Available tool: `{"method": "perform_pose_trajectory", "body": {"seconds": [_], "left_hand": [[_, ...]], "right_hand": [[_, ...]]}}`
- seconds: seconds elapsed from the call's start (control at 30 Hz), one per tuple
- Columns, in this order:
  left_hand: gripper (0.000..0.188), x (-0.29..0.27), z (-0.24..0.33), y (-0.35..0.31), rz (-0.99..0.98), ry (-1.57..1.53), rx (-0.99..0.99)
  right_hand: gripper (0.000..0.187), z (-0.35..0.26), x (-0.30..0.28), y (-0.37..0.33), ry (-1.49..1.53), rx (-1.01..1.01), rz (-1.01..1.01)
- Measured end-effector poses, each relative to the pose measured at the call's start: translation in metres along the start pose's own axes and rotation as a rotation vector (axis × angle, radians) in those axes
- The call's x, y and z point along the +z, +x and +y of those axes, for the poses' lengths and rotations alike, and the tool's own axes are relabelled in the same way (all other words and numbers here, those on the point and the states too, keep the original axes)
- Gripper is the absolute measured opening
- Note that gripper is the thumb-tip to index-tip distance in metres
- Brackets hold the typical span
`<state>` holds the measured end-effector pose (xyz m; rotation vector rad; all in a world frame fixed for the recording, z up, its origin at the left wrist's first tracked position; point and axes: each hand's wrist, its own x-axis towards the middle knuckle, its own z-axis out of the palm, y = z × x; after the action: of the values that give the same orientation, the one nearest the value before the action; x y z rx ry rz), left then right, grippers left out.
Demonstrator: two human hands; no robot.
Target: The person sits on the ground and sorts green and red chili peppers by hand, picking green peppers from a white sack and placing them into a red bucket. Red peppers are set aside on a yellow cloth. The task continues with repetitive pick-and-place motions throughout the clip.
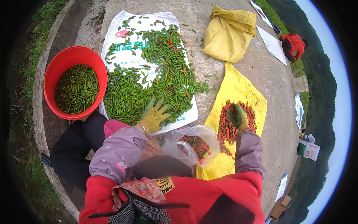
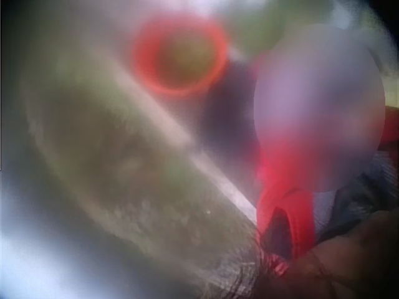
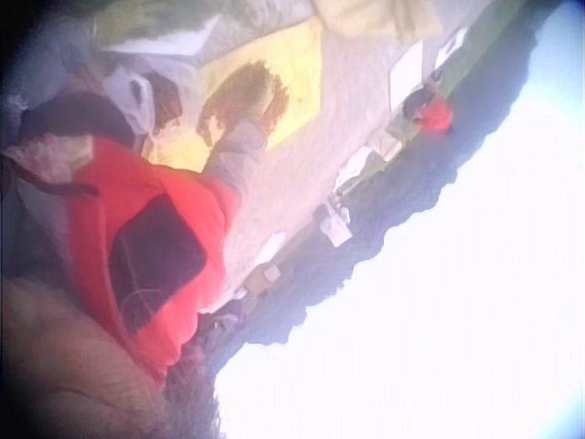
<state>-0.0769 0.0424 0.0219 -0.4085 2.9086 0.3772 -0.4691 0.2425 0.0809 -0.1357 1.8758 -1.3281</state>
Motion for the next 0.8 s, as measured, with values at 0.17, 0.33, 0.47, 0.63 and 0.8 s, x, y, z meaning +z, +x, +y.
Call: {"method": "perform_pose_trajectory", "body": {"seconds": [0.17, 0.33, 0.47, 0.63, 0.8], "left_hand": [[0.056, 0.006, -0.036, 0.011, 0.096, -0.105, -0.221], [0.048, 0.001, -0.082, 0.011, 0.159, -0.055, -0.417], [0.052, 0.001, -0.11, -0.003, 0.343, -0.037, -0.621], [0.05, 0.017, -0.121, -0.03, 0.58, -0.224, -0.811], [0.041, 0.021, -0.115, -0.056, 0.893, -0.303, -0.77]], "right_hand": [[0.051, 0.002, -0.032, -0.016, -1.153, -0.184, 0.435], [0.05, 0.012, 0.073, -0.006, -0.808, -0.479, 0.057], [0.057, 0.017, 0.177, 0.006, -0.836, -0.701, -0.278], [0.086, 0.035, 0.275, 0.008, -1.258, -0.638, -0.224], [0.069, 0.06, 0.318, -0.022, -1.142, -0.638, -0.271]]}}
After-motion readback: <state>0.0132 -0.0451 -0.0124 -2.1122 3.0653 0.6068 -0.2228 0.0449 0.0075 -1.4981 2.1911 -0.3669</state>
